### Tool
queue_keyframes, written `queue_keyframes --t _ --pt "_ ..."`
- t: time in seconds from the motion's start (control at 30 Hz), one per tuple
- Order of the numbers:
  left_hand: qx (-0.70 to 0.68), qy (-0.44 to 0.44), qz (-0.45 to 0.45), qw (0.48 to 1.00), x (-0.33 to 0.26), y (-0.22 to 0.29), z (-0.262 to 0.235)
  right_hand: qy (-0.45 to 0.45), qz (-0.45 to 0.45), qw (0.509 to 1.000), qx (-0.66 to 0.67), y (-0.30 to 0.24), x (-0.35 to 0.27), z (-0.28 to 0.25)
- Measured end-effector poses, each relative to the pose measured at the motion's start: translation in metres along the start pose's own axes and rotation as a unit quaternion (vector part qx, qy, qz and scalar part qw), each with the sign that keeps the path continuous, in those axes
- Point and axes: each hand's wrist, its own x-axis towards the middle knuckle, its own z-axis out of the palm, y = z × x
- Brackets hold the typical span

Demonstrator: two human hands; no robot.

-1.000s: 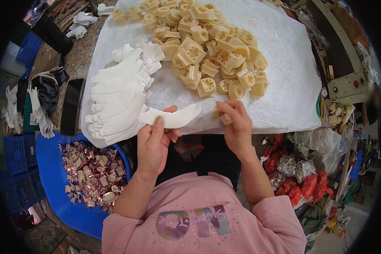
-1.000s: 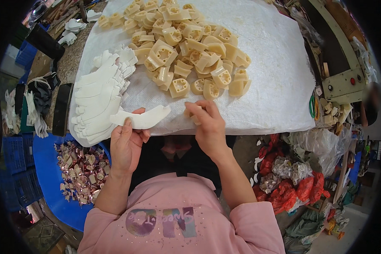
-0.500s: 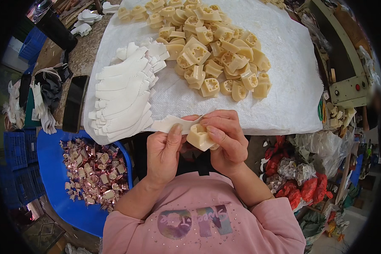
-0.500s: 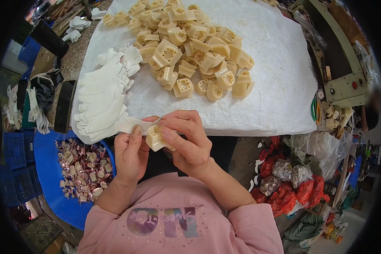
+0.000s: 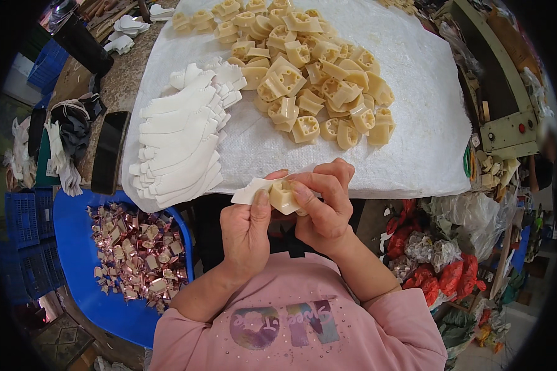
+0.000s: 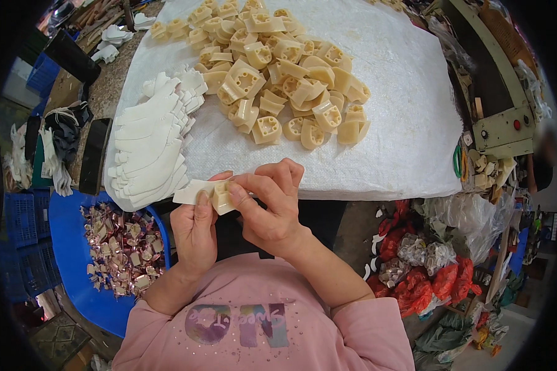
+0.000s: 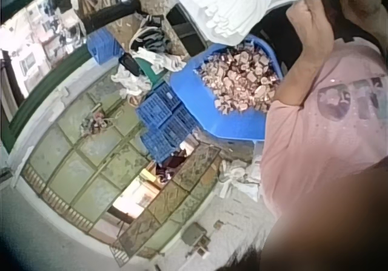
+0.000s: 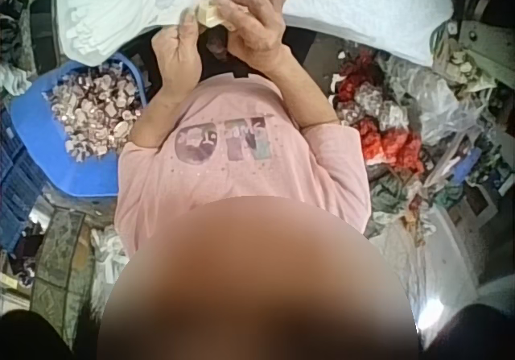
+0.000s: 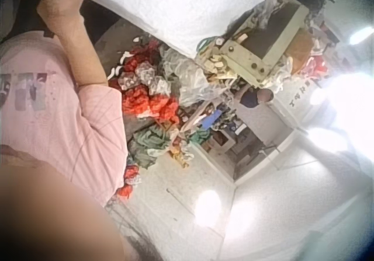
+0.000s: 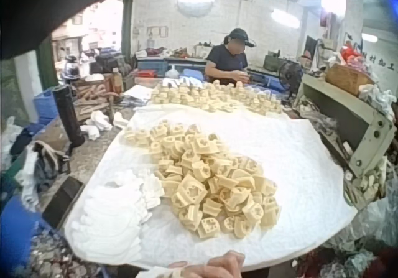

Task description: Assembling shoe heel components by manually attaching small decorative or structural pieces.

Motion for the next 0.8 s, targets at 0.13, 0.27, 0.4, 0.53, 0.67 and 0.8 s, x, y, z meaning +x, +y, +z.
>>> queue_keyframes --t 0.13,0.27,0.4,0.53,0.67,0.8 --pt "0.066 -0.032 0.072 0.995 0.007 -0.008 -0.007 0.01 0.003 1.0 -0.004 0.009 -0.004 0.004" --pt "0.107 0.022 0.038 0.993 0.007 0.008 -0.013 -0.001 0.017 1.0 0.001 0.007 0.002 -0.004" --pt "0.235 0.047 0.075 0.968 0.007 0.014 -0.017 -0.099 0.032 0.991 -0.084 -0.012 0.018 -0.018" --pt "0.245 0.029 0.094 0.965 0.006 0.005 -0.017 -0.221 0.076 0.963 -0.133 -0.02 0.024 -0.023" --pt "0.259 0.031 0.144 0.954 0.005 -0.004 -0.011 -0.267 0.087 0.951 -0.13 -0.02 0.021 -0.023" --pt "0.351 0.018 0.221 0.91 0.006 -0.011 -0.008 -0.235 0.063 0.959 -0.144 -0.019 0.014 -0.018"
